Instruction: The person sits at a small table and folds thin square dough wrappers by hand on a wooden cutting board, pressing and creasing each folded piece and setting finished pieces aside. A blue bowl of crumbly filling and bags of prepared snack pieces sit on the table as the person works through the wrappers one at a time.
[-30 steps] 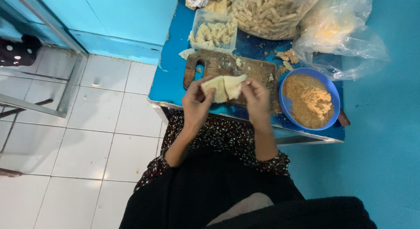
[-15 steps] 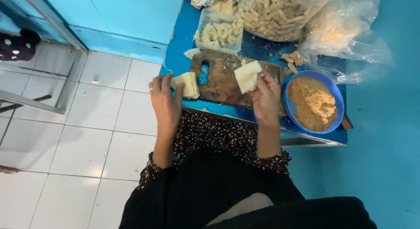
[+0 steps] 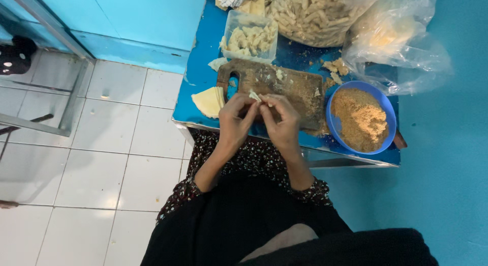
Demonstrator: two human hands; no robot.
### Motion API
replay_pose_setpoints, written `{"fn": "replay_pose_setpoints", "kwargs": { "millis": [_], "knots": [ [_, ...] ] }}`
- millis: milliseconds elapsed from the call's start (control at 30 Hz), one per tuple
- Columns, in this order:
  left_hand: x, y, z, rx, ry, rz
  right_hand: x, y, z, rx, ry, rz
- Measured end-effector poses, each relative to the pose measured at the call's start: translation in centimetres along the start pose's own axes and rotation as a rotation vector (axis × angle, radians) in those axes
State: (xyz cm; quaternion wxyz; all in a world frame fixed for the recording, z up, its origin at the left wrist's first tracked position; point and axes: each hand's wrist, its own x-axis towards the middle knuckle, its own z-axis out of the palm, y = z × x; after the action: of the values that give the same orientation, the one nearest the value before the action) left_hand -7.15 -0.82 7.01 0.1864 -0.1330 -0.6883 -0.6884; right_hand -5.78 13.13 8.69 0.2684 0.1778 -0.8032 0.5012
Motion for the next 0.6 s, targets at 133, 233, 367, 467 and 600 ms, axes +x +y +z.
{"fn": "replay_pose_setpoints", "kwargs": {
  "millis": [133,233,367,467,600],
  "knots": [
    [0.1,0.0,-0.1,0.103,-0.064,0.000,-0.1,1.1,-0.6,0.206,-0.055,0.208],
    [0.1,0.6,-0.2,0.084,-0.137,-0.043,0.0,2.7,-1.3,0.261,-0.063,0.186],
    [0.5,1.7,0.2,-0.056,-0.163,-0.115,0.5,3.9,-2.7,0.580,-0.005,0.541],
    [0.8,2.5,0.7,-0.085,-0.151,-0.059,0.9,3.7,-3.5,0.610,0.009,0.531],
    [0.8,3.2,1.6,-0.002,-0.147,0.094,0.5,3.4,-3.5,0.495,-0.025,0.338]
  ]
}}
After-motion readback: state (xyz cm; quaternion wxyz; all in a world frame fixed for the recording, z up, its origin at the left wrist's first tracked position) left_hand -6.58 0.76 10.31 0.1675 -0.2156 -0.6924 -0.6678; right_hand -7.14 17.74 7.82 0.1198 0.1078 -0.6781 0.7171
